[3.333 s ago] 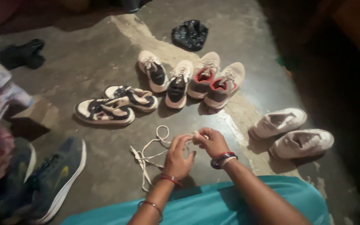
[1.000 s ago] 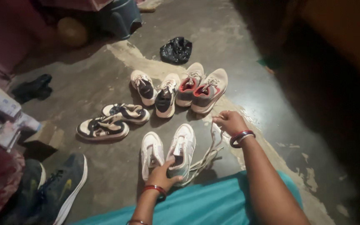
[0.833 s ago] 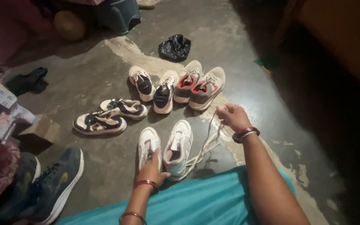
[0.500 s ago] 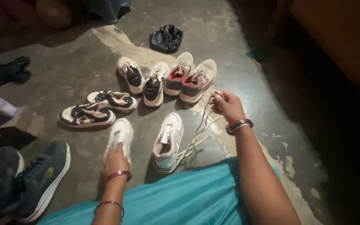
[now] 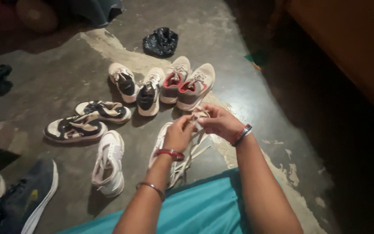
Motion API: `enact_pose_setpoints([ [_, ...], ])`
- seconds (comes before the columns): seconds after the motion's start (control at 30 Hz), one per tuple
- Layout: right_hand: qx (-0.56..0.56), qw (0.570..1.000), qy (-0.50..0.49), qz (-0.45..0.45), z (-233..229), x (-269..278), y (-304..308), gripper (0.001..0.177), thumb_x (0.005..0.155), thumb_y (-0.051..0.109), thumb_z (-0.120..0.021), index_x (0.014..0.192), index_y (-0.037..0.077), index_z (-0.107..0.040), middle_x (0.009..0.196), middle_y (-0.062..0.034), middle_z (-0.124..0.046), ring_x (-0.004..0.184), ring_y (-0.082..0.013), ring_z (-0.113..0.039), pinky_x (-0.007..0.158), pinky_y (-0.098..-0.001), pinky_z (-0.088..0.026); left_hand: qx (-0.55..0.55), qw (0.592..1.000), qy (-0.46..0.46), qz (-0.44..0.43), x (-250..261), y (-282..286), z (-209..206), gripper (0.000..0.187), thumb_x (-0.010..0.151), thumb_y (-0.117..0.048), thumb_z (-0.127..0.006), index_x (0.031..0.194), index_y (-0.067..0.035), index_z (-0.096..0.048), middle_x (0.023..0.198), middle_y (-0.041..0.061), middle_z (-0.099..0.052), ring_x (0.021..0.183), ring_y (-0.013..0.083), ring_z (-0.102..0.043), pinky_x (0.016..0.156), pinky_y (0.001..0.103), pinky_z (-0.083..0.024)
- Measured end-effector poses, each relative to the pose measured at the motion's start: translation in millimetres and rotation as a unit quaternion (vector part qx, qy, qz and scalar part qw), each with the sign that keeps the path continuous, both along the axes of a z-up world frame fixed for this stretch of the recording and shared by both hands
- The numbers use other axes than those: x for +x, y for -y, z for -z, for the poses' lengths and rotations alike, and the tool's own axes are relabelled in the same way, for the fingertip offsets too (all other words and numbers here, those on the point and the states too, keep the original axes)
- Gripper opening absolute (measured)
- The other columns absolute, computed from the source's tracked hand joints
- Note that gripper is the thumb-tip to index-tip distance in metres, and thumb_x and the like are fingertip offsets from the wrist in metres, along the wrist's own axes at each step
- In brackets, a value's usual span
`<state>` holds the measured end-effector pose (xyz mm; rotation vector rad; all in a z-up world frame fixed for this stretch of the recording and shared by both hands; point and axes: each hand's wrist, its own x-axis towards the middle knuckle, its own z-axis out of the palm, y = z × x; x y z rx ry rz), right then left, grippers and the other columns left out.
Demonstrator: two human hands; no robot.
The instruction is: The person sits on the floor and laces two pairs of sneakers. They first thread and tie the laces on a dark blue pair, then move to a white pair and repeat the lacing process.
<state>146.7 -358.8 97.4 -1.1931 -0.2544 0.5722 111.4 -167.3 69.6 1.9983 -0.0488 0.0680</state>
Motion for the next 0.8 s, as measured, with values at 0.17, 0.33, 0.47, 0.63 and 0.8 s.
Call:
enact_pose_setpoints([
  [0.17,-0.032,0.989,0.082,0.122,-12,4,17,0.027,0.087,0.006,-0.073,0.114,0.012,-0.068,0.087,0.0038,-0.067,0.071,-0.0053,-0.058,0.064,-0.0227,-0.050,-0.157,0.987,-0.025,-0.005,16,-21,-10,0.023,0.100,-0.026,-0.062,0.103,-0.008,-0.076,0.075,0.000,-0.068,0.065,0.0069,-0.061,0.060,0.026,-0.051],
  [0.33,-0.026,0.974,0.124,0.186,-10,16,27,0.016,0.104,0.013,-0.073,0.107,-0.002,-0.076,0.082,-0.0011,-0.059,0.070,-0.0079,-0.053,0.066,-0.0233,-0.045,-0.119,0.991,0.046,0.037,24,-25,-26,0.024,0.101,-0.025,-0.060,0.099,-0.006,-0.075,0.074,-0.005,-0.065,0.066,0.0029,-0.056,0.058,0.020,-0.044],
  [0.47,0.059,0.960,0.075,0.263,-13,16,40,0.012,0.099,0.010,-0.070,0.107,0.001,-0.070,0.088,-0.0023,-0.066,0.074,-0.0106,-0.062,0.067,-0.0248,-0.050,-0.198,0.979,0.019,0.050,35,-1,-41,0.026,0.103,-0.026,-0.059,0.099,-0.004,-0.073,0.074,-0.004,-0.063,0.065,0.0044,-0.051,0.058,0.020,-0.041],
  [0.63,0.077,0.927,0.023,0.367,-13,17,57,0.016,0.100,0.012,-0.060,0.110,0.004,-0.069,0.094,-0.0064,-0.075,0.079,-0.0118,-0.069,0.067,-0.0239,-0.053,-0.258,0.953,0.158,0.017,60,18,-82,0.025,0.106,-0.024,-0.057,0.099,-0.004,-0.070,0.080,-0.003,-0.067,0.073,0.0031,-0.060,0.068,0.019,-0.049],
  [0.8,-0.149,0.838,0.044,0.523,-13,23,66,0.028,0.101,0.010,-0.051,0.129,0.006,-0.057,0.096,-0.0065,-0.077,0.070,-0.0103,-0.065,0.058,-0.0244,-0.050,-0.349,0.900,0.260,-0.013,98,27,-158,0.016,0.104,-0.019,-0.060,0.098,-0.006,-0.067,0.078,-0.003,-0.063,0.067,0.0061,-0.049,0.058,0.026,-0.037],
])
